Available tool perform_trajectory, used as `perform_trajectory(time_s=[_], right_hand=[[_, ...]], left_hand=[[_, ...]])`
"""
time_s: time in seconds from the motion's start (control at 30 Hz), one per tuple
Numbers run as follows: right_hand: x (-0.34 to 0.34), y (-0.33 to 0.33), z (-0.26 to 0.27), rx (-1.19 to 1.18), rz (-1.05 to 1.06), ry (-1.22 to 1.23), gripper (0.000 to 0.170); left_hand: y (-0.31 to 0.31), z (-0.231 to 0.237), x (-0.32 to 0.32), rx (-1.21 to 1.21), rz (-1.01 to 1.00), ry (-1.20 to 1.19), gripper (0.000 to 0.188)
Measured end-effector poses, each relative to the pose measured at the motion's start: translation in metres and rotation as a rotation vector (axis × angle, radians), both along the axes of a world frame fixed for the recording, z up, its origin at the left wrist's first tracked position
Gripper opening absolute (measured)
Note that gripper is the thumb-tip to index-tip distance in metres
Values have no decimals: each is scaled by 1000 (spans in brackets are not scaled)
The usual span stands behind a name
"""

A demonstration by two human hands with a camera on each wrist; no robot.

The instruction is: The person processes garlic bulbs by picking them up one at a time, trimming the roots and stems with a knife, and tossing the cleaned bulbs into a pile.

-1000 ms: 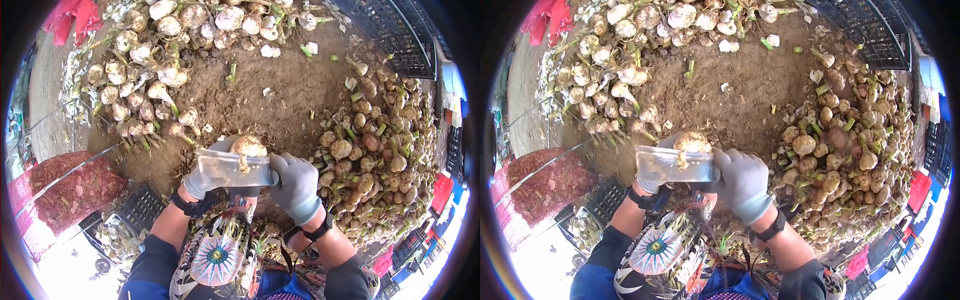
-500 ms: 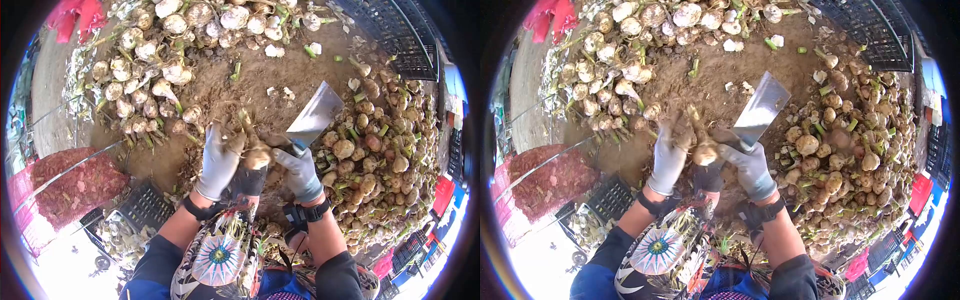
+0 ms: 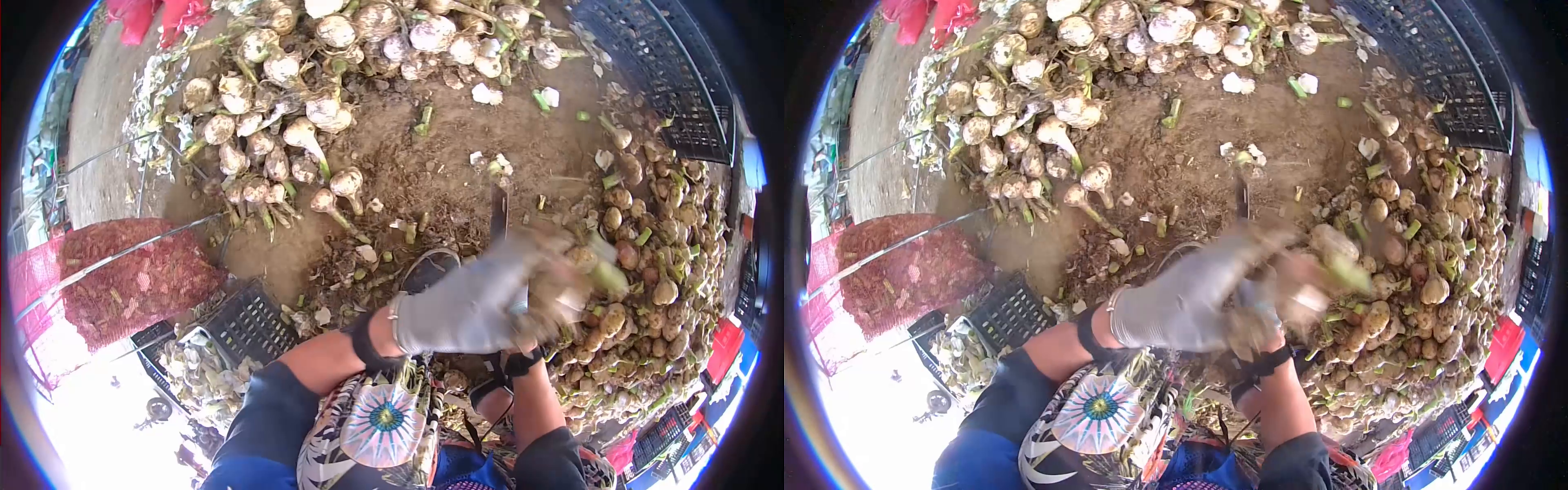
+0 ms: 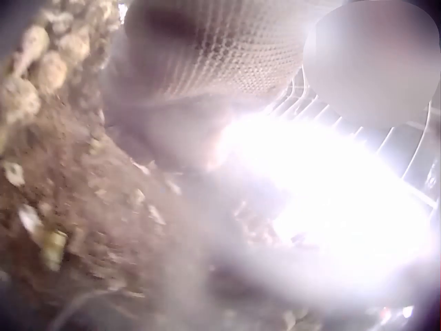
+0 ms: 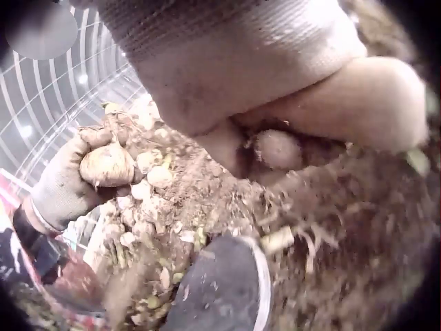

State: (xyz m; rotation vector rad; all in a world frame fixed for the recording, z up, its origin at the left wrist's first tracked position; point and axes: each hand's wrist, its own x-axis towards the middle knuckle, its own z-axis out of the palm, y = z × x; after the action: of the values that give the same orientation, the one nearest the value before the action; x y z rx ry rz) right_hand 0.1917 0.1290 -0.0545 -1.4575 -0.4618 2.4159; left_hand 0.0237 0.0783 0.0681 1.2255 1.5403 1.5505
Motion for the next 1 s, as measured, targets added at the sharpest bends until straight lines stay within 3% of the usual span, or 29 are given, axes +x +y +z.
perform_trajectory(time_s=[0.07, 0.13, 0.2, 0.27, 0.3, 0.37, 0.43, 0.47, 0.57, 0.63, 0.67, 0.73, 0.8, 0.83, 0.87, 0.9, 0.93, 1.0], right_hand=[[-3, 7, 13, 140, 381, -55, 17], [-10, 22, 10, 605, 623, -244, 17], [-24, 35, 26, 562, 581, -317, 16], [-25, 40, 13, 523, 443, -243, 15], [-33, 38, 14, 511, 470, -258, 20], [-54, 32, 28, 395, 481, -203, 23], [-71, 27, 30, 275, 466, -90, 29], [-77, 27, 35, 282, 465, -96, 29], [-79, 27, 36, 211, 481, 55, 27], [-84, 22, 50, 287, 458, 47, 25], [-87, 20, 58, 366, 437, 48, 23], [-82, 23, 63, 412, 449, 26, 22], [-70, 33, 65, 827, 810, -221, 26], [-67, 32, 68, 828, 812, -224, 26], [-64, 31, 73, 1073, 972, -259, 27], [-63, 30, 78, 1319, 1129, -292, 28], [-62, 28, 81, 1567, 1283, -322, 31], [-61, 22, 81, 1597, 1219, -309, 28]], left_hand=[[3, 14, -20, -47, 40, 136, 57], [-22, -20, -69, -430, 234, 604, 60], [-59, -64, -101, -968, 399, 829, 52], [-105, -123, -123, -1165, 336, 1032, 45], [-106, -123, -120, -1172, 335, 1027, 45], [-101, -111, -108, -875, 370, 600, 42], [-80, -79, -80, -511, 237, 455, 48], [-74, -70, -68, -461, 125, 427, 59], [-68, -67, -30, -418, 198, 266, 67], [-73, -78, -21, -530, 267, -169, 71], [-77, -81, -21, -528, 267, -169, 71], [-79, -72, -27, -550, 227, -511, 69], [-82, -67, -30, -537, 260, -580, 73], [-86, -72, -33, -484, 221, -538, 64], [-91, -78, -35, -431, 178, -497, 54], [-91, -80, -34, -606, 243, -455, 55], [-93, -79, -30, -605, 239, -455, 55], [-91, -66, -25, -373, 265, -570, 63]])
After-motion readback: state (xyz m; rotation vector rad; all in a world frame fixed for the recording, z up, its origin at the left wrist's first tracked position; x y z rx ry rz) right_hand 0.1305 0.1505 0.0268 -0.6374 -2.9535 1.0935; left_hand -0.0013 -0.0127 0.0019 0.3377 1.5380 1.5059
